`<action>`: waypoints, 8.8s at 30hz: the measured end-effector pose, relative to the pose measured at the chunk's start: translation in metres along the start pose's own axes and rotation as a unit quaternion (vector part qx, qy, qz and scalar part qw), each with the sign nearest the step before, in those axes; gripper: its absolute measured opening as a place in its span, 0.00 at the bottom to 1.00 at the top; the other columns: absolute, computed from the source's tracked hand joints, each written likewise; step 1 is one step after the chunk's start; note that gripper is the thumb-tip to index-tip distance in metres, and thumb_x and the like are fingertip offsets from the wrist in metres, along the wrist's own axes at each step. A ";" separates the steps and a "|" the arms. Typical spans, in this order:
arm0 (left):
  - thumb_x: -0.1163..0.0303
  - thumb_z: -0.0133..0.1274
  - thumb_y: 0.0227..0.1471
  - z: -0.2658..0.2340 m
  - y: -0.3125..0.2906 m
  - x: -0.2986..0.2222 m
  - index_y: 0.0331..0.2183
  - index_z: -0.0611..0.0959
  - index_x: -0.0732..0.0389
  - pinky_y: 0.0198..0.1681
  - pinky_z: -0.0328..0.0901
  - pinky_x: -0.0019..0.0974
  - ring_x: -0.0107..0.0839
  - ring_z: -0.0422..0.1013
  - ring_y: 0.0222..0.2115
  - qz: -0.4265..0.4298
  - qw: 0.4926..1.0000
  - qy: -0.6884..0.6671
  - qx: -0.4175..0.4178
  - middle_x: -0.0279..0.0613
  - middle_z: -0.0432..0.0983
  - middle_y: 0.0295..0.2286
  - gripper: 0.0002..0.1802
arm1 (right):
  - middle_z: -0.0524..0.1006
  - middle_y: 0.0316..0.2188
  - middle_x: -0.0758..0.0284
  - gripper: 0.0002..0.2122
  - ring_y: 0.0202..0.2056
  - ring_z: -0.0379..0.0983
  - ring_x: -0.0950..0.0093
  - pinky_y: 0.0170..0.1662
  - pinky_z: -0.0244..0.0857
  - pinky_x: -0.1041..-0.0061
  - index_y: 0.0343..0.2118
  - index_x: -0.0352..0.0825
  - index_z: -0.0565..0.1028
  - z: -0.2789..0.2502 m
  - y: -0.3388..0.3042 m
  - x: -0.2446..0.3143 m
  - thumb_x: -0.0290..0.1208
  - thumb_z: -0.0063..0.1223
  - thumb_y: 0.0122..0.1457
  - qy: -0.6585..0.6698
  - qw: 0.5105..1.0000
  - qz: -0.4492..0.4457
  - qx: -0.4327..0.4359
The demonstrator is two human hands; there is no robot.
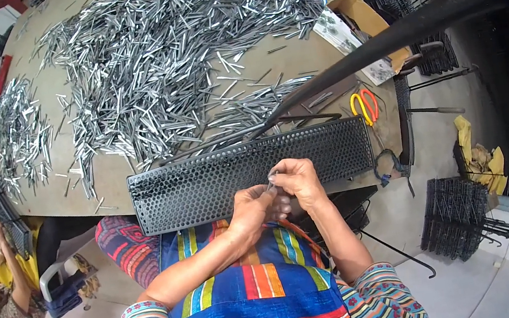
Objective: Sorting metal clips from a pile and inserting them into a mesh grid.
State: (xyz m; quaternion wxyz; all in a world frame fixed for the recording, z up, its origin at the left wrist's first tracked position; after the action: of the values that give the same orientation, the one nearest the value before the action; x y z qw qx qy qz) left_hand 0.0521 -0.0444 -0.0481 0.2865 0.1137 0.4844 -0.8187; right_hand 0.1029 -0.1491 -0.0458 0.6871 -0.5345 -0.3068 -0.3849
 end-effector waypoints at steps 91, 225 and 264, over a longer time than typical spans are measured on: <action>0.82 0.53 0.45 -0.005 -0.019 -0.053 0.39 0.76 0.62 0.34 0.69 0.42 0.49 0.74 0.32 0.514 0.690 0.506 -0.065 0.51 0.75 0.32 0.15 | 0.72 0.18 0.76 0.02 0.18 0.60 0.89 0.21 0.53 0.86 0.30 0.29 0.77 -0.086 -0.003 0.067 0.19 0.57 0.53 -0.142 0.880 -0.365 -0.267; 0.82 0.57 0.39 -0.006 0.060 -0.302 0.35 0.76 0.63 0.31 0.69 0.30 0.25 0.73 0.25 0.467 0.879 -0.075 -0.065 0.35 0.77 0.27 0.16 | 0.75 0.31 0.70 0.22 0.30 0.71 0.80 0.33 0.64 0.81 0.44 0.27 0.71 0.103 0.151 0.165 0.28 0.62 0.43 -0.144 0.978 -0.032 0.150; 0.80 0.62 0.41 0.047 0.053 -0.283 0.38 0.77 0.64 0.38 0.69 0.32 0.29 0.74 0.31 0.452 0.881 -0.139 0.008 0.37 0.77 0.33 0.18 | 0.77 0.29 0.66 0.18 0.30 0.73 0.72 0.35 0.68 0.69 0.31 0.35 0.75 0.096 0.167 0.177 0.48 0.49 0.59 0.255 0.956 -0.142 -0.018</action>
State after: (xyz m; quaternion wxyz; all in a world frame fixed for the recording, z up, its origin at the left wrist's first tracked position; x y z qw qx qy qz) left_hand 0.3161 -0.0027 0.0677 0.6887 0.2077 0.3288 -0.6119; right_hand 0.3359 -0.0697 0.0419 0.6712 -0.3815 -0.1871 -0.6074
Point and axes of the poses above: each hand's wrist, its own y-axis towards the middle knuckle, its own z-axis out of the palm, x = y × z, the point moved 9 cm from there along y, towards the middle knuckle
